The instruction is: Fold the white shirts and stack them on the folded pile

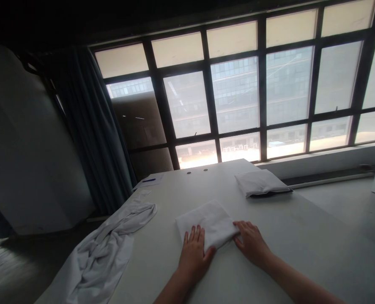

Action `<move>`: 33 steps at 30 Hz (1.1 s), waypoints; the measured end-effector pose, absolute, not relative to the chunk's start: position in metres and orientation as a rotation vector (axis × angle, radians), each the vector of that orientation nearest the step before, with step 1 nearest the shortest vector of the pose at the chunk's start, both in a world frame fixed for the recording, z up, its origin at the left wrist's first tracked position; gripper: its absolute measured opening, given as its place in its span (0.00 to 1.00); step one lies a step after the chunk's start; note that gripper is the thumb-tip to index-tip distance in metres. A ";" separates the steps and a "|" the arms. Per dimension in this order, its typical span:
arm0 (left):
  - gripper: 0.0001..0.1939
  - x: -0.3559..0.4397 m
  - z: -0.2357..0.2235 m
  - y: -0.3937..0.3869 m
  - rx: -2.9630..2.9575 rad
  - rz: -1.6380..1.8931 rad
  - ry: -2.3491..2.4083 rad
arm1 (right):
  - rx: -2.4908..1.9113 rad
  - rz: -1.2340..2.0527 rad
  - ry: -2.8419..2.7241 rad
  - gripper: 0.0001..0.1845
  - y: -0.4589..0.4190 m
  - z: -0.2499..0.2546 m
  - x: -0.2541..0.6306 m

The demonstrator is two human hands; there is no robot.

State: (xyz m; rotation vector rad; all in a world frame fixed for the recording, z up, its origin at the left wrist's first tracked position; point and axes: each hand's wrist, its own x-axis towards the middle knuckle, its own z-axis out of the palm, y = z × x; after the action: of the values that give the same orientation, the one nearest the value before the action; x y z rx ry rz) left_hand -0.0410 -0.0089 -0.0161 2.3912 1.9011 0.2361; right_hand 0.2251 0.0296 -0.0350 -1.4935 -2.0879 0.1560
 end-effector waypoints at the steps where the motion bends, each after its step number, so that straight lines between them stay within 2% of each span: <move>1: 0.44 -0.041 -0.017 -0.009 2.398 0.236 1.889 | -1.493 0.163 -2.086 0.23 0.030 -0.035 0.224; 8: 0.43 -0.041 -0.016 -0.014 2.443 0.237 1.789 | -1.432 0.113 -2.057 0.23 0.029 -0.039 0.224; 13: 0.38 -0.038 -0.009 -0.017 2.451 0.319 1.784 | -1.350 0.296 -2.204 0.20 0.032 -0.040 0.224; 15: 0.33 -0.036 -0.006 -0.018 2.482 0.364 1.772 | -1.387 0.310 -2.218 0.18 0.034 -0.037 0.224; 19: 0.13 -0.027 -0.004 -0.021 2.601 0.478 1.707 | -1.438 0.198 -2.298 0.17 0.028 -0.024 0.223; 21: 0.08 -0.022 -0.005 -0.024 2.662 0.515 1.607 | -1.399 0.135 -2.351 0.16 0.018 -0.019 0.219; 26: 0.11 -0.017 -0.007 -0.027 2.739 0.534 1.335 | -1.010 0.239 -2.508 0.23 -0.002 -0.017 0.199; 33: 0.11 -0.017 -0.005 -0.026 2.815 0.489 1.341 | -1.070 0.230 -2.439 0.14 0.010 -0.019 0.198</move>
State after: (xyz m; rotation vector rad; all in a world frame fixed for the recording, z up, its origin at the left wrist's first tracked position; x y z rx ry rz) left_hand -0.0166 -0.0265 -0.0052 2.8153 1.3405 0.4895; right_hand 0.1985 0.0104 -0.0194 -1.0705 -2.4391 0.2300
